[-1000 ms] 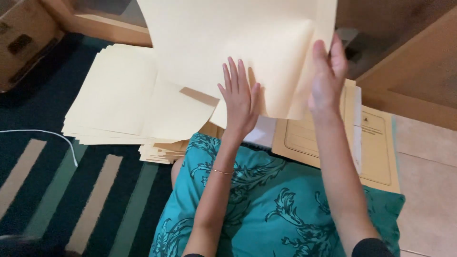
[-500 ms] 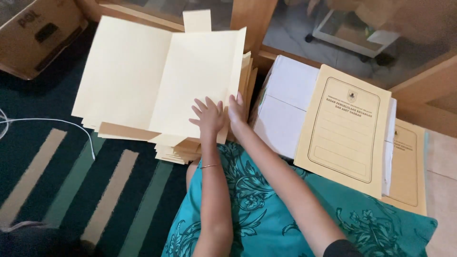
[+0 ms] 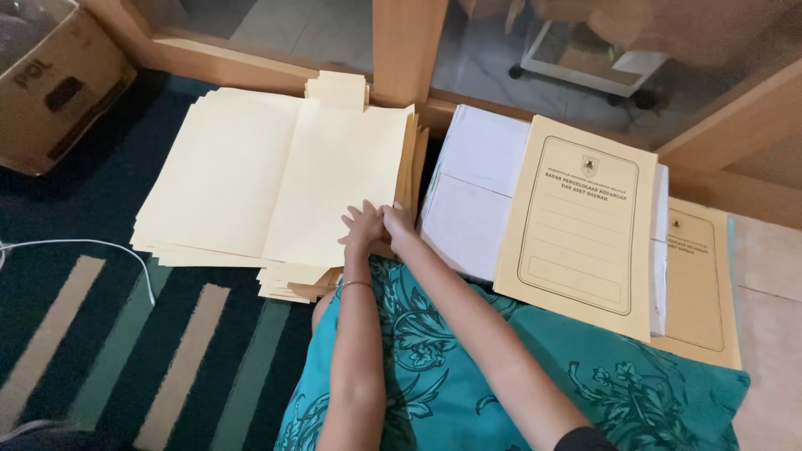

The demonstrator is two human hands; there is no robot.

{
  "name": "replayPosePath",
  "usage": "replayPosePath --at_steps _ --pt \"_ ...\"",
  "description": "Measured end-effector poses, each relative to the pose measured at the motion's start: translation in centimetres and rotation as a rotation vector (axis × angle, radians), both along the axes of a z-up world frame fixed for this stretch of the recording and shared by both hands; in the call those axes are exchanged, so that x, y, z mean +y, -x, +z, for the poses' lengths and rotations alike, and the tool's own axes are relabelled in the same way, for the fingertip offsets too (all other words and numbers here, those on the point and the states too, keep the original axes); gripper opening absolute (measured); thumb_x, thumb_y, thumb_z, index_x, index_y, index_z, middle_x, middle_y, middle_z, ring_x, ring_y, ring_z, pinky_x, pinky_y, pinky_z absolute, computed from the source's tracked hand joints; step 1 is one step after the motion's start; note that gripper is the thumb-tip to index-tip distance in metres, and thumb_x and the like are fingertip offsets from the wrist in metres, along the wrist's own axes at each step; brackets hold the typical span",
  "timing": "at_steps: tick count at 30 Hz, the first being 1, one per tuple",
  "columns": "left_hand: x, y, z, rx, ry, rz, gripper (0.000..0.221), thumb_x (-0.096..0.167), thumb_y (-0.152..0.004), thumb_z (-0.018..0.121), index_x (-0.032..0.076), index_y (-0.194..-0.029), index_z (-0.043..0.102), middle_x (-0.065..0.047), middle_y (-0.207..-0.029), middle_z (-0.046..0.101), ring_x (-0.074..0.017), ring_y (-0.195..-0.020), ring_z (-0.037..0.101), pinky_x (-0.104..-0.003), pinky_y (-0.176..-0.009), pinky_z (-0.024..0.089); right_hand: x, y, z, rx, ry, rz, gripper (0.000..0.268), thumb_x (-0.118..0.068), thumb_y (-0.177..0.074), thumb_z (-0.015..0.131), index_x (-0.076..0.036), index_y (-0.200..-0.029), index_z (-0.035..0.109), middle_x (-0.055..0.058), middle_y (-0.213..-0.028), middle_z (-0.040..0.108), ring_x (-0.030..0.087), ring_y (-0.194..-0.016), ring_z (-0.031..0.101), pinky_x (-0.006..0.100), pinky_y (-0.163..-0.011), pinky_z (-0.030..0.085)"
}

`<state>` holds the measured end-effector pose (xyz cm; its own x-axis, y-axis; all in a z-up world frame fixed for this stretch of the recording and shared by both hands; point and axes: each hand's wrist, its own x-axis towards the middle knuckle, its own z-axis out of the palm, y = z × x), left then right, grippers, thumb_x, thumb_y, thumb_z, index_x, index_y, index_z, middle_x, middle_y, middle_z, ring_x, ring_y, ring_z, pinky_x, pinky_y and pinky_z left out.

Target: Folding pre-cut paper sheets into folders and stacking them on the floor.

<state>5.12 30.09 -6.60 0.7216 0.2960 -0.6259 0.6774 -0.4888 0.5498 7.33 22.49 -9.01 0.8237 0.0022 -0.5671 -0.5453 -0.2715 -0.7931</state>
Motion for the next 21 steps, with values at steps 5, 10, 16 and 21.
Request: replayPosePath --at_steps 5,10,16,21 --pt "-0.6 1.0 0.0 -0.022 -0.099 -0.158 0.073 0.057 -0.106 0.023 0.017 -0.166 0.017 -0.022 -0.172 0.002 -0.0523 -0.155 0.0 -0.092 -0.101 0.011 -1.7 -0.3 1.0 -0.046 -0.057 -0.012 0.068 -0.021 -0.088 0.054 -0.01 -0.154 0.044 0.018 -0.164 0.035 0.037 -0.154 0.027 0.053 -0.124 0.026" --pt "-4.6 1.8 6.3 -0.102 -0.185 -0.284 0.066 0.04 -0.105 0.029 0.016 -0.166 0.019 -0.019 -0.173 0.005 -0.0486 -0.157 0.002 -0.087 -0.107 0.012 -3.8 0.3 6.1 -0.029 -0.175 0.061 0.071 -0.045 -0.093 0.059 -0.009 -0.152 0.041 0.02 -0.163 0.03 0.041 -0.155 0.021 0.059 -0.122 0.022" --pt "-14.4 0.4 11.2 -0.35 -0.301 -0.317 0.076 0.024 -0.1 0.046 0.012 -0.167 0.011 -0.022 -0.172 0.007 -0.0441 -0.158 0.0 -0.079 -0.115 0.012 -12.3 -0.1 15.3 -0.388 -0.099 0.094 0.069 -0.05 -0.097 0.058 -0.009 -0.152 0.046 0.021 -0.152 0.051 0.041 -0.147 0.039 0.054 -0.122 0.031" --pt "-23.9 1.1 13.8 -0.549 -0.419 -0.461 0.084 0.02 -0.092 0.054 0.005 -0.165 0.015 -0.025 -0.171 0.01 -0.0441 -0.158 0.002 -0.076 -0.117 0.011 -23.7 1.2 20.8 -0.527 0.19 0.139 0.052 -0.043 -0.109 0.042 -0.014 -0.152 0.049 0.016 -0.154 0.051 0.037 -0.148 0.04 0.054 -0.122 0.031"
